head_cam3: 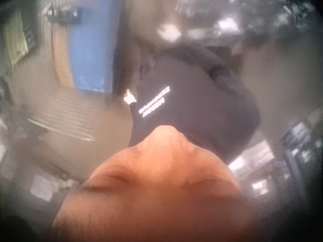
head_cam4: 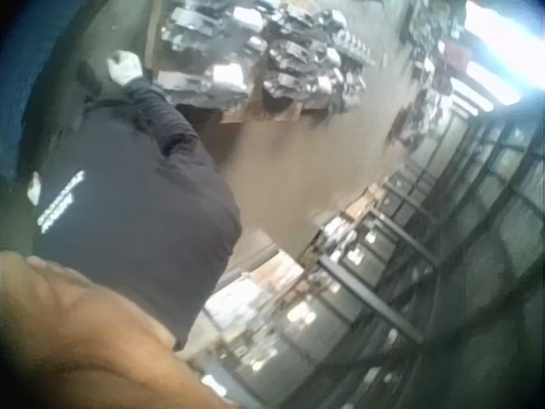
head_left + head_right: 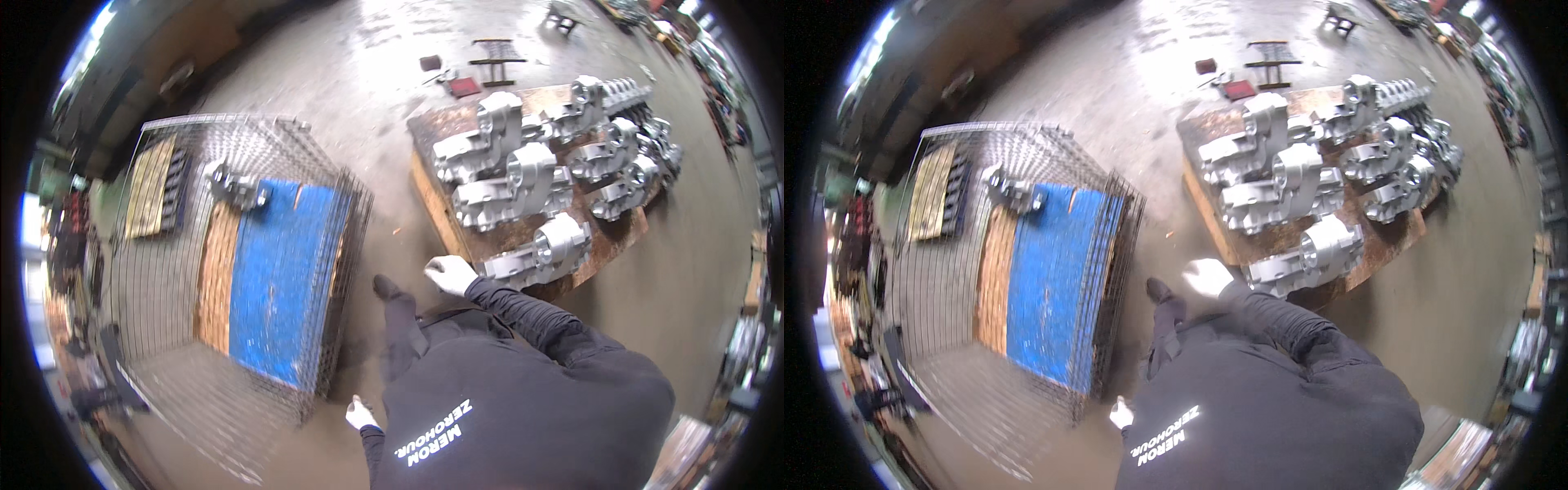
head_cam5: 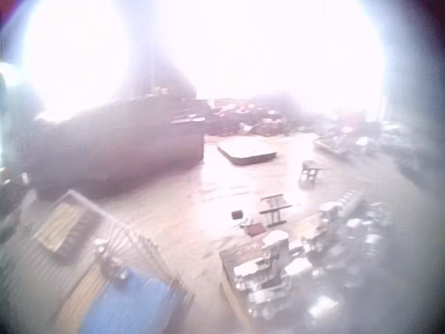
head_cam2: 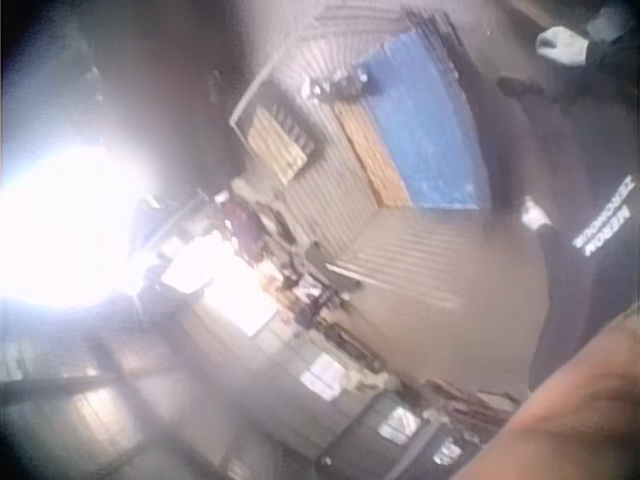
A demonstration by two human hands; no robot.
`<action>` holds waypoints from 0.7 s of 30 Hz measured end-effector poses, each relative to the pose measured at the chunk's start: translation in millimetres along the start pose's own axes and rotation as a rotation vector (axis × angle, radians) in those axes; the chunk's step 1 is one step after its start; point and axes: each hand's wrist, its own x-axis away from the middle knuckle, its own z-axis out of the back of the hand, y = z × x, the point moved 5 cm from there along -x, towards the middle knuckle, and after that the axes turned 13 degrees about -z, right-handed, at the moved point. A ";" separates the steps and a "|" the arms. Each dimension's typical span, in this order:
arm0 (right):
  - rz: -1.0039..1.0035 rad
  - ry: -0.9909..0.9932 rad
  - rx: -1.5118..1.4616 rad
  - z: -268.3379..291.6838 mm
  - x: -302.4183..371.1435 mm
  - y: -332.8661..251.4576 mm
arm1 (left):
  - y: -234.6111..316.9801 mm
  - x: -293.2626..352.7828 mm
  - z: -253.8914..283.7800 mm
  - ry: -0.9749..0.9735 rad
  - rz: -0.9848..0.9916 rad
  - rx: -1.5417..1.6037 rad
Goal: The person moves metal parts from a wire cage onto a wooden pallet, then uses a wire brush to deburr and clean the surfaces of the parts one by one. The person handles each part individually, rotating it to treat different sides before placing it back on the pallet.
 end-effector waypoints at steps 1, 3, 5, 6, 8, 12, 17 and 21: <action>-0.026 0.048 0.015 4.8 -9.7 -4.7 | 35.2 -23.2 -24.2 -0.061 0.110 0.145; 0.010 0.143 0.117 17.6 -36.8 -14.8 | 123.6 -54.9 -70.3 -0.018 -0.230 -0.058; -0.005 0.191 0.064 33.4 -56.8 -35.7 | 205.7 -118.4 -96.2 -0.014 -0.431 -0.174; -0.019 0.234 0.017 40.4 -68.9 -41.1 | 239.6 -149.4 -106.8 0.008 -0.572 -0.243; -0.103 0.345 0.058 67.1 -81.6 -57.4 | 354.1 -138.9 -165.0 -0.090 -0.506 -0.118; -0.177 0.436 -0.036 93.7 -128.7 -65.7 | 493.2 -166.1 -248.3 -0.220 -0.776 -0.064; -0.205 0.354 -0.086 105.6 -223.9 -79.1 | 646.0 -85.5 -361.2 -0.196 -1.203 -0.134; -0.038 0.321 0.046 116.9 -323.2 -100.2 | 709.3 -74.3 -439.8 -0.128 -1.303 -0.107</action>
